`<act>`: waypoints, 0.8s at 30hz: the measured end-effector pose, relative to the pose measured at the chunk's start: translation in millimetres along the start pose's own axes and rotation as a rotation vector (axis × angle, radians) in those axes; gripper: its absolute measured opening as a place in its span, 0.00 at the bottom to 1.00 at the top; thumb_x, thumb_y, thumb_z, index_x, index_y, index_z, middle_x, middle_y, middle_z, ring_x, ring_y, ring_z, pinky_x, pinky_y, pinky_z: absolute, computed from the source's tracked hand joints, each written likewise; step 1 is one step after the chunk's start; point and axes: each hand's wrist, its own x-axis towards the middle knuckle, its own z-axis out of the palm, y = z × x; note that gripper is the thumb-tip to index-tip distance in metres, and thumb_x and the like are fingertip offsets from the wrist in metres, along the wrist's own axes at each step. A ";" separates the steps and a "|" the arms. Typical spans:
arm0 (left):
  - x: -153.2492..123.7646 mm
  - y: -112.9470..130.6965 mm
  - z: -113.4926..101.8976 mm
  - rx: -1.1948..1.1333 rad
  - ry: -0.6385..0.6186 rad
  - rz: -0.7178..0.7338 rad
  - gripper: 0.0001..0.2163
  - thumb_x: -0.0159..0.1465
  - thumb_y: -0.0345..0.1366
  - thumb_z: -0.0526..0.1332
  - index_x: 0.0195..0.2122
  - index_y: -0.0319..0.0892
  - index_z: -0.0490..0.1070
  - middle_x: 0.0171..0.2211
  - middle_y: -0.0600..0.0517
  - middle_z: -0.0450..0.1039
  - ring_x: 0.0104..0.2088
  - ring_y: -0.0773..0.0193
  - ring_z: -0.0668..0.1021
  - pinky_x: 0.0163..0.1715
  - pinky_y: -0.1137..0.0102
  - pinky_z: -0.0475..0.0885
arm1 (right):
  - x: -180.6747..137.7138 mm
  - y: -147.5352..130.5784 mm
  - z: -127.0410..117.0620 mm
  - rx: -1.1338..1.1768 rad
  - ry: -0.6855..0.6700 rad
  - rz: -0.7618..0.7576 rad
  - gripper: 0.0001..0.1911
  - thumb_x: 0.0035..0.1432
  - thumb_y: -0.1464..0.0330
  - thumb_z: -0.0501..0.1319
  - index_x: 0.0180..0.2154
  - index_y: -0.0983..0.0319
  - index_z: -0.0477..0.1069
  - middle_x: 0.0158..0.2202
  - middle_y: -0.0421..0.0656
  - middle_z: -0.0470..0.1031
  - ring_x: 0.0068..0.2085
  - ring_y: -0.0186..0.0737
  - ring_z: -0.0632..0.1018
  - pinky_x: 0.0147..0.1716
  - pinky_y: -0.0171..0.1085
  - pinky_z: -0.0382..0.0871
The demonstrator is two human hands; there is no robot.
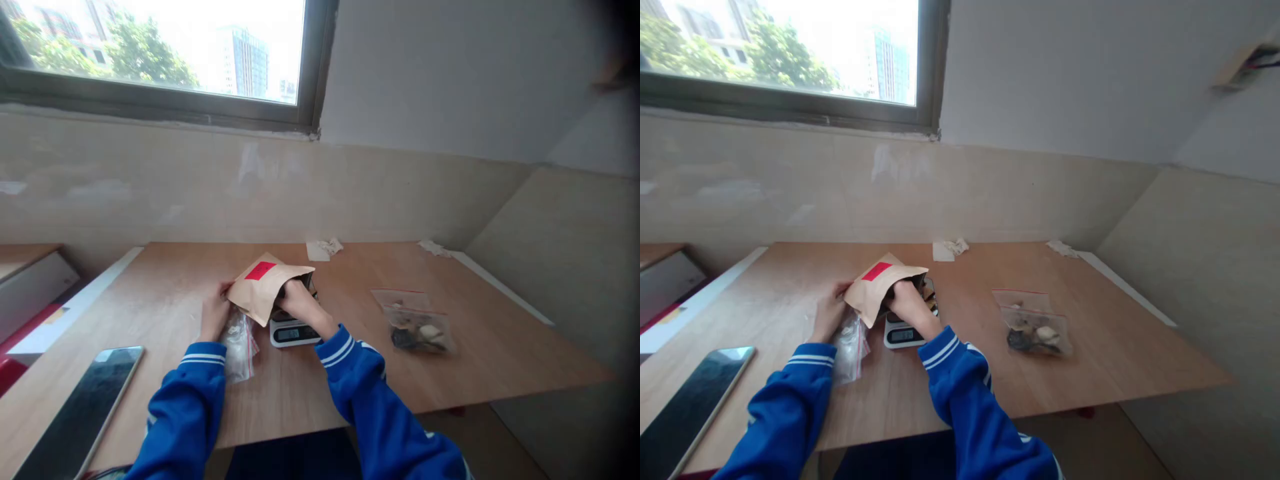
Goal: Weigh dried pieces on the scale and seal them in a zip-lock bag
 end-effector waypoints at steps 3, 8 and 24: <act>0.3 -1.4 0.6 -0.006 -0.001 0.009 0.16 0.54 0.33 0.55 0.44 0.41 0.72 0.43 0.47 0.77 0.44 0.57 0.77 0.46 0.65 0.70 | -0.9 5.0 2.4 -0.001 -0.023 0.037 0.23 0.54 0.77 0.61 0.53 0.60 0.69 0.54 0.48 0.72 0.57 0.47 0.71 0.58 0.40 0.65; -0.6 -1.2 -0.4 -0.025 -0.005 0.014 0.17 0.53 0.32 0.55 0.44 0.41 0.72 0.43 0.47 0.77 0.45 0.57 0.77 0.47 0.65 0.70 | -7.1 6.6 3.2 -0.013 -0.062 0.064 0.28 0.52 0.78 0.60 0.56 0.61 0.66 0.56 0.48 0.70 0.58 0.48 0.70 0.58 0.45 0.64; -0.7 -0.4 -4.6 0.145 -0.042 -0.048 0.18 0.58 0.36 0.52 0.49 0.42 0.70 0.44 0.47 0.77 0.46 0.56 0.77 0.45 0.66 0.69 | -41.2 -11.6 -47.1 0.309 0.274 0.171 0.14 0.57 0.56 0.60 0.37 0.60 0.70 0.36 0.41 0.74 0.37 0.37 0.75 0.38 0.35 0.70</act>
